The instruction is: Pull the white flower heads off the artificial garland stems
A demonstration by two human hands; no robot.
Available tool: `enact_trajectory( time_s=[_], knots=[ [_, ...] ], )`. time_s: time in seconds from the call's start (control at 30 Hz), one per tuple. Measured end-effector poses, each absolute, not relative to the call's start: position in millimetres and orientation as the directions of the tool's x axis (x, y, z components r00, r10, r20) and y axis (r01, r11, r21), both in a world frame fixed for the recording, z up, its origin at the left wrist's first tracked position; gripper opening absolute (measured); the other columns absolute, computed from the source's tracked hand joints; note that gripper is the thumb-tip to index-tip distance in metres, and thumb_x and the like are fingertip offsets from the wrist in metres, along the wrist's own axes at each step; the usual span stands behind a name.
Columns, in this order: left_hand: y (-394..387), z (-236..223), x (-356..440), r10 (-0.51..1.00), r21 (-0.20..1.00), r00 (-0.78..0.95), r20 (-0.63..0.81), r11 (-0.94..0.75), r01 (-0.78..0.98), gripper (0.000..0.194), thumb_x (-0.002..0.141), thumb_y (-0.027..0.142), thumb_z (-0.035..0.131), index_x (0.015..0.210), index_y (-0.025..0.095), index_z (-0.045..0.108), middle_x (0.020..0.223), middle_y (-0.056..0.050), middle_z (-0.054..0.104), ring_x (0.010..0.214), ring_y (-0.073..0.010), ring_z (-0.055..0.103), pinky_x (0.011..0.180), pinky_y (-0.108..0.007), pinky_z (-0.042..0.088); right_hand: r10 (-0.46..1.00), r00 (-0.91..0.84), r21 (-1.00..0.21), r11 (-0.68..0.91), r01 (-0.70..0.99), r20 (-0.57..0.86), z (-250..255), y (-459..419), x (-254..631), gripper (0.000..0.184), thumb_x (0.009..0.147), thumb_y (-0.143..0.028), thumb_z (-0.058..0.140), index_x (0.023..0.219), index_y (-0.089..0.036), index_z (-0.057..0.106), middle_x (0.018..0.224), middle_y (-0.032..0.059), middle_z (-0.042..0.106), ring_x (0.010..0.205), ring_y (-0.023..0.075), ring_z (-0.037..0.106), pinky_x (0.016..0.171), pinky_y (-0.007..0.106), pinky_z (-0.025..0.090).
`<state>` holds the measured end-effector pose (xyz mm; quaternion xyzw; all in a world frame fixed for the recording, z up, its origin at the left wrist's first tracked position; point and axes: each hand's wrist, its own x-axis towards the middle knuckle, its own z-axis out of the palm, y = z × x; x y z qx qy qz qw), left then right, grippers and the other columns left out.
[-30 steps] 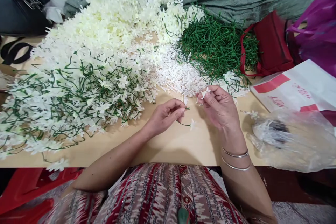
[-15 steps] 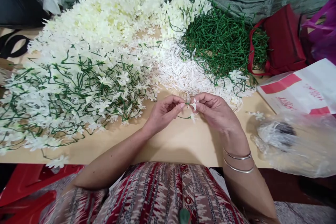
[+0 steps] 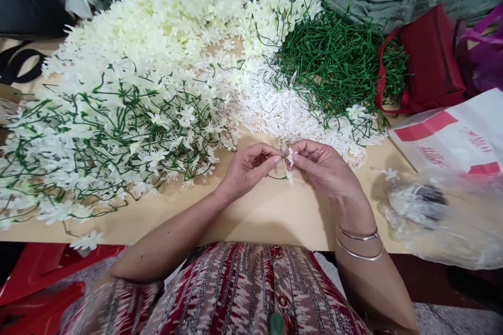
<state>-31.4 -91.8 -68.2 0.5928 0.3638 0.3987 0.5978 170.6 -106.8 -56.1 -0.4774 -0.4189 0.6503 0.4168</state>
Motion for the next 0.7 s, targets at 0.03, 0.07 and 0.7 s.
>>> enact_trajectory(
  time_s=[0.03, 0.07, 0.7],
  knots=[
    [-92.0, -68.5, -31.3, 0.907, 0.999, 0.419, 0.041, -0.027, -0.041, 0.027, 0.096, 0.044, 0.070, 0.093, 0.017, 0.071, 0.077, -0.001, 0.067, 0.065, -0.0094, 0.052, 0.059, -0.022, 0.042, 0.942, -0.199, -0.944, -0.299, -0.138, -0.270, -56.7, -107.1, 170.8, 0.028, 0.077, -0.049, 0.087, 0.079, -0.025, 0.074, 0.071, -0.0021, 0.071, 0.067, 0.0131, 0.061, 0.069, 0.029, 0.047],
    [-92.2, -68.9, -31.2, 0.907, 0.999, 0.418, 0.045, -0.033, -0.036, 0.027, 0.096, 0.044, 0.069, 0.093, 0.017, 0.071, 0.077, -0.002, 0.067, 0.065, -0.0094, 0.053, 0.059, -0.022, 0.043, 0.942, -0.200, -0.945, -0.298, -0.134, -0.269, -57.2, -107.2, 170.9, 0.027, 0.078, -0.049, 0.087, 0.079, -0.025, 0.074, 0.071, -0.0019, 0.071, 0.068, 0.0134, 0.061, 0.069, 0.029, 0.047],
    [-94.4, -71.5, -29.0, 0.909, 0.998, 0.412, 0.061, -0.054, -0.030, 0.028, 0.097, 0.045, 0.069, 0.092, 0.017, 0.068, 0.082, -0.005, 0.076, 0.069, -0.0104, 0.066, 0.062, -0.021, 0.053, 0.952, -0.160, -0.955, -0.277, -0.101, -0.259, -63.8, -107.4, 162.6, 0.031, 0.078, -0.053, 0.085, 0.079, -0.025, 0.072, 0.073, -0.0005, 0.075, 0.068, 0.0159, 0.067, 0.068, 0.030, 0.054]
  ],
)
